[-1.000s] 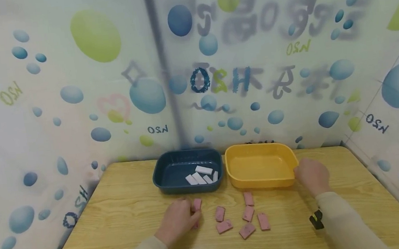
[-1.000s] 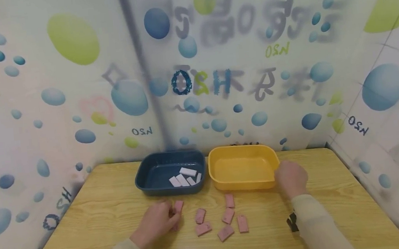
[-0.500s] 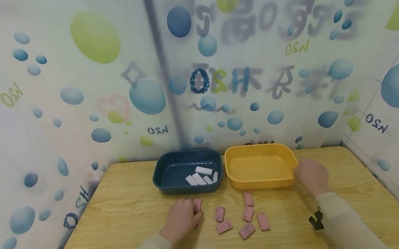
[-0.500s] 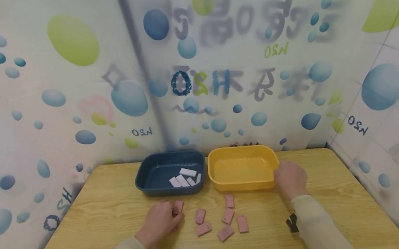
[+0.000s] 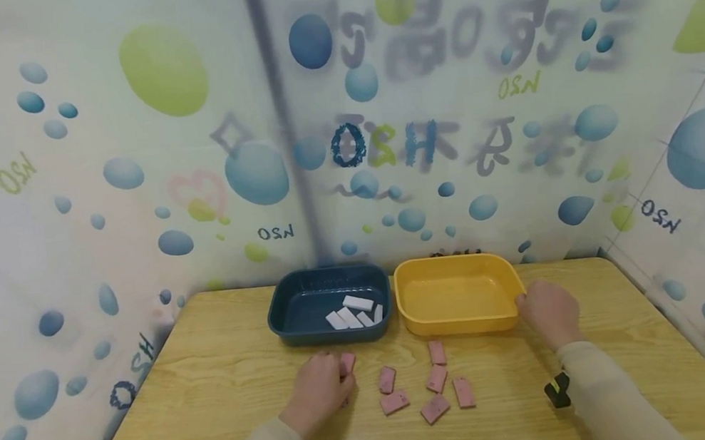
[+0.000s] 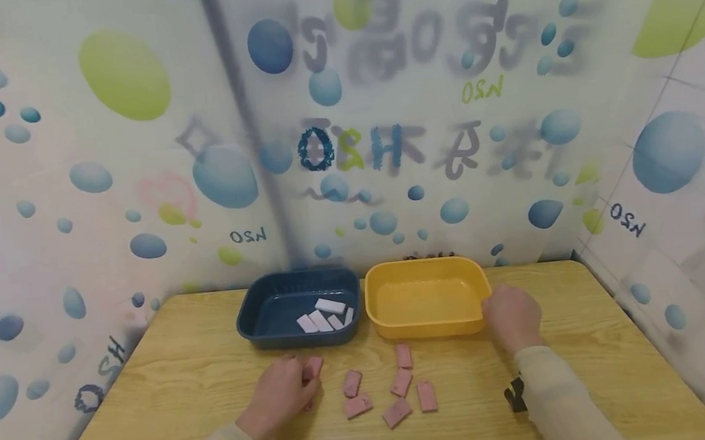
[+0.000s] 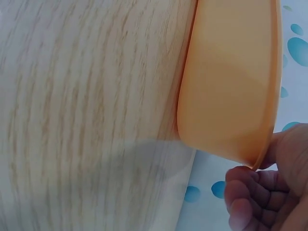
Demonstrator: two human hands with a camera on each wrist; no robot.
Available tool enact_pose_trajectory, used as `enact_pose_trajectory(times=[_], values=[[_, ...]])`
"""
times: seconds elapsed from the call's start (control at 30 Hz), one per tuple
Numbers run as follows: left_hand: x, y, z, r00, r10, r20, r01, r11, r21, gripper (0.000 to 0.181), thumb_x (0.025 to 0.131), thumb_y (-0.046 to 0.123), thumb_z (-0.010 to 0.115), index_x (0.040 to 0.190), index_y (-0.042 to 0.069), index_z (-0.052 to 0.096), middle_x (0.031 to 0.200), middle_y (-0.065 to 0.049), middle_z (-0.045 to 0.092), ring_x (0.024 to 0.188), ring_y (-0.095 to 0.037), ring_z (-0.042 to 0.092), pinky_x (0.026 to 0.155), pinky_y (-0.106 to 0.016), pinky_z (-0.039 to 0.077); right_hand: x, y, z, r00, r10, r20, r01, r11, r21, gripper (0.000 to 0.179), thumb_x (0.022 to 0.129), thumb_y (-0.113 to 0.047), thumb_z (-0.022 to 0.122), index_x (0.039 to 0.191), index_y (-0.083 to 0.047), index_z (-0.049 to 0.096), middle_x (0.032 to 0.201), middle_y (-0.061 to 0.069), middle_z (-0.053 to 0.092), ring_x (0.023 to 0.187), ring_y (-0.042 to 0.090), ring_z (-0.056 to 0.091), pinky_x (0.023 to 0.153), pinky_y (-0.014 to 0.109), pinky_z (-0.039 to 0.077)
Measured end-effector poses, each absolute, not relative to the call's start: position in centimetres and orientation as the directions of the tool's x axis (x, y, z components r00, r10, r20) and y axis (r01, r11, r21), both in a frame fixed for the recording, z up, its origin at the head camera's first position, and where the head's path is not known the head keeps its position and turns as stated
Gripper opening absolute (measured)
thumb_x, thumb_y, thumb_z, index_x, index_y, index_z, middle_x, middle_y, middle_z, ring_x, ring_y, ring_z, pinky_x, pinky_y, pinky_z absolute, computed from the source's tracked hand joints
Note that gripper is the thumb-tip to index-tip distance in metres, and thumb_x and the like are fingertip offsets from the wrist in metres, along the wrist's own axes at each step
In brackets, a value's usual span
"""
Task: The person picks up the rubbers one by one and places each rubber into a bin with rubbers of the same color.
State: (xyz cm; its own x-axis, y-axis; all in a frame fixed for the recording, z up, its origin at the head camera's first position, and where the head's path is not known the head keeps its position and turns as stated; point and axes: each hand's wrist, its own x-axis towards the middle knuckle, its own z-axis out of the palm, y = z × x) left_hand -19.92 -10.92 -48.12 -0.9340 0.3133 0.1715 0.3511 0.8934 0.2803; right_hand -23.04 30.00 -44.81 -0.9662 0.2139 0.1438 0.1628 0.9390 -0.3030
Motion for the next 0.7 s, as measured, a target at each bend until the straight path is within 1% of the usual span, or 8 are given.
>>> enact_pose_trajectory(times=[0.2,0.27,0.3,0.37,0.47,0.6,0.7], values=[[-19.5,-11.0,-48.3,-0.904,0.316,0.289,0.391,0.885,0.254,0.04,0.083,0.016,0.079,0.057,0.016,0.048,0.072,-0.003,0.055,0.062,-0.013,0.048,0.056,-0.032,0.044,-22.9,29.9,-44.8,-0.966,0.197,0.167,0.14,0.942,-0.304,0.04,0.095,-0.014,0.056,0.056,-0.008,0.046,0.056,0.004,0.042,0.052,0.021,0.043,0.046,0.03,0.035],[-19.5,-10.9,-48.3,-0.893,0.319,0.319,0.402,0.883,0.242,0.039,0.084,0.018,0.079,0.058,0.015,0.05,0.072,-0.003,0.055,0.062,-0.013,0.049,0.055,-0.031,0.045,-22.8,29.9,-44.8,-0.966,0.198,0.167,0.14,0.942,-0.306,0.04,0.095,-0.014,0.057,0.056,-0.008,0.046,0.056,0.004,0.042,0.052,0.021,0.043,0.046,0.031,0.035],[-19.4,-10.8,-48.2,-0.888,0.32,0.33,0.407,0.882,0.237,0.036,0.085,0.019,0.079,0.06,0.014,0.054,0.072,-0.003,0.055,0.062,-0.012,0.049,0.055,-0.031,0.045,-22.9,29.9,-44.8,-0.966,0.198,0.168,0.139,0.942,-0.307,0.04,0.095,-0.014,0.057,0.057,-0.008,0.046,0.056,0.003,0.041,0.052,0.021,0.043,0.046,0.031,0.035],[-19.3,-10.6,-48.0,-0.878,0.325,0.352,0.418,0.879,0.232,0.03,0.086,0.02,0.08,0.065,0.01,0.061,0.072,-0.002,0.055,0.062,-0.012,0.05,0.055,-0.031,0.046,-22.8,29.9,-44.8,-0.966,0.197,0.168,0.138,0.941,-0.31,0.04,0.095,-0.014,0.056,0.056,-0.008,0.046,0.055,0.003,0.041,0.052,0.02,0.043,0.046,0.03,0.035],[-19.1,-10.2,-47.5,-0.874,0.325,0.36,0.424,0.874,0.239,0.027,0.089,0.024,0.079,0.073,0.007,0.065,0.07,-0.001,0.053,0.061,-0.012,0.05,0.055,-0.03,0.046,-22.8,29.9,-44.7,-0.967,0.196,0.164,0.137,0.939,-0.316,0.04,0.095,-0.013,0.056,0.056,-0.008,0.046,0.055,0.002,0.04,0.051,0.02,0.042,0.046,0.03,0.034],[-18.8,-9.5,-46.8,-0.868,0.331,0.371,0.437,0.864,0.25,0.03,0.092,0.026,0.077,0.072,0.009,0.061,0.069,-0.001,0.051,0.061,-0.013,0.049,0.055,-0.03,0.044,-22.7,29.8,-44.6,-0.969,0.194,0.155,0.137,0.938,-0.317,0.04,0.095,-0.013,0.055,0.056,-0.008,0.046,0.054,0.002,0.04,0.051,0.019,0.042,0.047,0.028,0.034],[-18.6,-9.0,-46.5,-0.855,0.34,0.391,0.452,0.859,0.242,0.031,0.09,0.024,0.079,0.072,0.01,0.059,0.069,0.0,0.05,0.06,-0.013,0.048,0.054,-0.029,0.042,-22.7,29.7,-44.6,-0.969,0.193,0.152,0.138,0.94,-0.313,0.041,0.096,-0.013,0.056,0.057,-0.007,0.047,0.055,0.003,0.041,0.051,0.019,0.043,0.047,0.028,0.034]])
